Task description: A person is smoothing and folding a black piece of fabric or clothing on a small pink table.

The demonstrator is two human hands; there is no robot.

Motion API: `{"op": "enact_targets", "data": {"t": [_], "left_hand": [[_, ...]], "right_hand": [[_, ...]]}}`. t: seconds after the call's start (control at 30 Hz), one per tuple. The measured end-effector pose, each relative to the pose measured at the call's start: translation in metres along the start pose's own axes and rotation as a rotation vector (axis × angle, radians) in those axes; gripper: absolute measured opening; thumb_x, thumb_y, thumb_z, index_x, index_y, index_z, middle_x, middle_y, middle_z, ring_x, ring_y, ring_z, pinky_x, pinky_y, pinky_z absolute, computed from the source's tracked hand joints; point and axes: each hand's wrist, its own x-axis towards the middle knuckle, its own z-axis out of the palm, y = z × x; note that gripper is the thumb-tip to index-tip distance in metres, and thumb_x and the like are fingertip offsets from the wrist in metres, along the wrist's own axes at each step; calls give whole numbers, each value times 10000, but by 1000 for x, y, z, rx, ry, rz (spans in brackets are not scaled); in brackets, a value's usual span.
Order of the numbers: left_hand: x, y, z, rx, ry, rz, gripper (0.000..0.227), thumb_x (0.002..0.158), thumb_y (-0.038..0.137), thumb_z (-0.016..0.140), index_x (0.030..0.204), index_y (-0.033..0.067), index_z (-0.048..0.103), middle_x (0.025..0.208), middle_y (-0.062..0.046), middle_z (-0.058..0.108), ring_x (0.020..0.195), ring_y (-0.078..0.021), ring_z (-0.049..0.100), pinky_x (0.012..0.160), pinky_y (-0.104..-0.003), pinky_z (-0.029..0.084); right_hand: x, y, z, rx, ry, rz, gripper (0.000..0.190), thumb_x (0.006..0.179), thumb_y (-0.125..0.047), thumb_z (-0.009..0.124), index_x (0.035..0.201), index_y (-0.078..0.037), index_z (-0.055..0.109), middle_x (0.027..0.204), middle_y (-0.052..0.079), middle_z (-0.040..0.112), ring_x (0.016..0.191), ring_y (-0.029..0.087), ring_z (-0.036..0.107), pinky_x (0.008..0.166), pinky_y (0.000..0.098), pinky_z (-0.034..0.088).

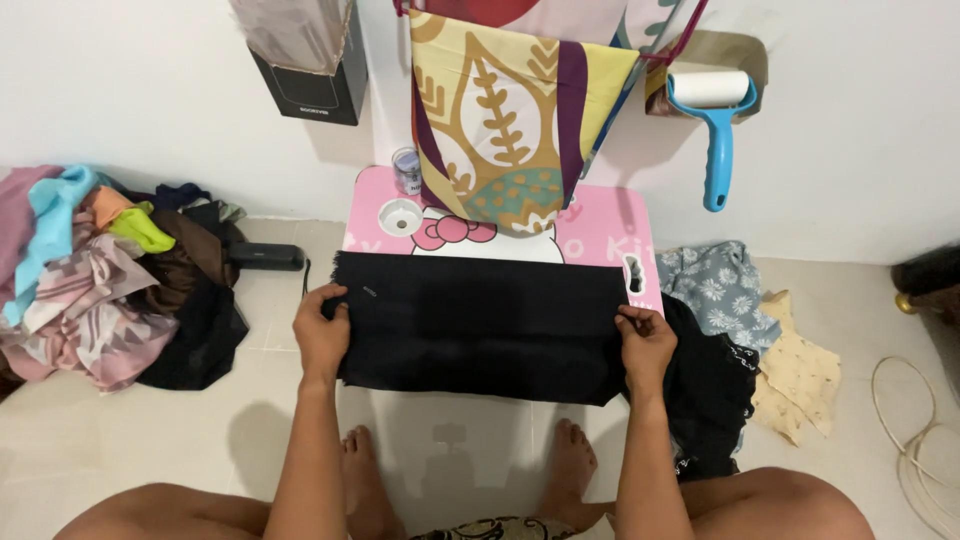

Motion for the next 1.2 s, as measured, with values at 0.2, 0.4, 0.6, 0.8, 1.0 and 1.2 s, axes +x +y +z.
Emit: {"op": "enact_targets", "data": {"t": [0.2,0.4,0.6,0.8,1.0,1.2], "left_hand": [[3,14,-6,0,24,2,237,883,-54,665,1045,100,743,1167,-104,680,1205,-330,627,1069,-434,480],[-3,-3,3,79,16,30,229,879,-63,633,1014,84,745,1166,-132,661,1201,-368,623,1044,-453,507],[-12,6,-4,74,-19,-14,233,912,-66,586,1057,46,729,1280,-146,603,1238,-391,601,1055,-470,515],[-14,15,-5,102,-21,16,245,896,-79,591,1078,28,716,1347,-176,546,1246,-425,587,1049,-487,524],[-10,7,-3,72,36,42,266,857,-83,618,1060,46,731,1331,-157,555,1192,-400,623,1008,-478,533],[6,21,-10,-24,142,131,313,780,-53,672,1034,112,749,1280,-110,619,1152,-338,654,994,-411,523]], "right_hand": [[-6,-33,-7,20,-8,15,247,769,90,778,965,-54,734,917,38,724,787,71,531,733,215,501],[-3,22,-4,-89,-10,71,243,757,91,763,941,-67,768,779,38,648,719,111,527,659,262,490],[-9,22,-7,-108,-13,98,239,775,105,745,966,-37,760,802,57,651,721,114,551,654,240,485],[-4,22,-8,-168,-20,68,240,781,100,745,980,-33,761,905,106,712,788,144,613,701,250,505],[1,14,-9,-173,-36,65,258,757,93,760,971,-51,767,878,89,708,768,130,609,676,247,522],[5,-19,-14,-67,-32,12,309,732,110,756,1012,-20,753,899,68,682,806,96,578,700,207,519]]}}
